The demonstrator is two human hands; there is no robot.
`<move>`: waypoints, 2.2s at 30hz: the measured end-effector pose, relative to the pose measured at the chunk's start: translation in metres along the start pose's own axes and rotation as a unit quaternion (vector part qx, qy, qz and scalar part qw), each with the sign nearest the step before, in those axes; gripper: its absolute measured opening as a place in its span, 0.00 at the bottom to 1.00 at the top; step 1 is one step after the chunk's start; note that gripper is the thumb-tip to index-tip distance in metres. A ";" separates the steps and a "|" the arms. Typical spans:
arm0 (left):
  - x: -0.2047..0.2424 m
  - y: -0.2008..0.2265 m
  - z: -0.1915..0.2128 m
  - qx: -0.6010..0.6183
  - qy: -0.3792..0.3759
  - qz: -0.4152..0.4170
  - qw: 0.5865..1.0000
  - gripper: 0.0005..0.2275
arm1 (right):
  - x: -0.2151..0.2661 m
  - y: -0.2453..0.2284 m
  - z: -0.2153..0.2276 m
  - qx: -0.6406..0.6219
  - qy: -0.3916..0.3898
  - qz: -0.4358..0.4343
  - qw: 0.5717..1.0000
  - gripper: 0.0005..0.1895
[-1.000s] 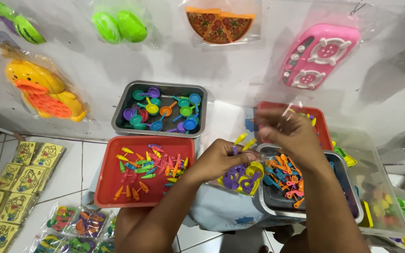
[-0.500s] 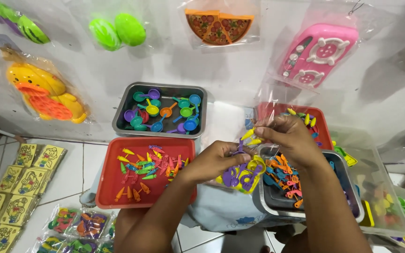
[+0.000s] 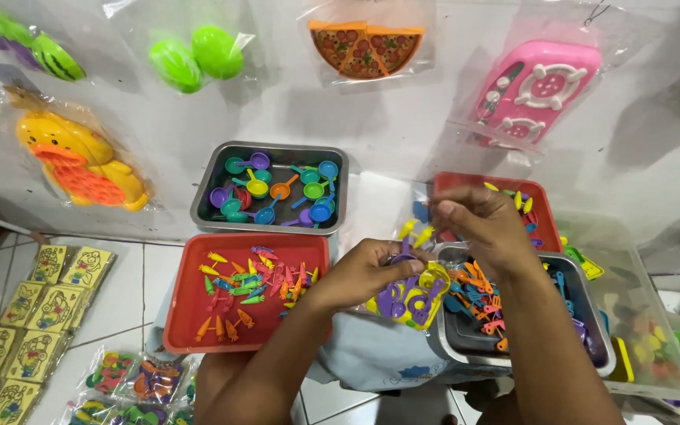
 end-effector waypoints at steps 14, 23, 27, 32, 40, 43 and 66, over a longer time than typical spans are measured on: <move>0.003 0.004 0.005 0.011 0.025 -0.015 1.000 0.10 | 0.005 0.011 -0.008 0.021 -0.013 -0.065 0.998 0.17; 0.002 -0.003 0.012 0.031 0.047 -0.007 0.998 0.10 | 0.006 0.025 -0.010 0.025 -0.020 -0.086 0.996 0.12; 0.004 -0.003 0.012 0.028 0.055 0.001 0.998 0.10 | 0.007 0.026 -0.013 0.047 -0.027 -0.083 0.995 0.13; 0.004 -0.001 0.010 0.037 0.058 0.002 0.998 0.09 | 0.005 0.011 -0.021 0.071 -0.049 -0.057 0.995 0.07; 0.003 0.001 0.009 0.058 0.047 -0.009 0.997 0.12 | 0.001 0.015 -0.005 0.026 0.001 -0.018 0.999 0.10; 0.005 0.003 0.009 0.058 0.048 -0.010 0.997 0.13 | 0.004 0.010 -0.007 0.019 -0.005 -0.022 1.000 0.11; 0.015 0.027 0.039 -0.069 0.178 -0.076 0.979 0.13 | 0.006 0.007 -0.031 0.028 -0.027 -0.001 0.999 0.13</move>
Point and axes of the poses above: each hand's wrist, its own x-axis away from the middle knuckle, its own z-axis out of the back of the hand, y = z × x, the point moved 9 cm from there along -x, towards the middle knuckle, and after that the axes turned 3 degrees about z, right-handed, at the moved point
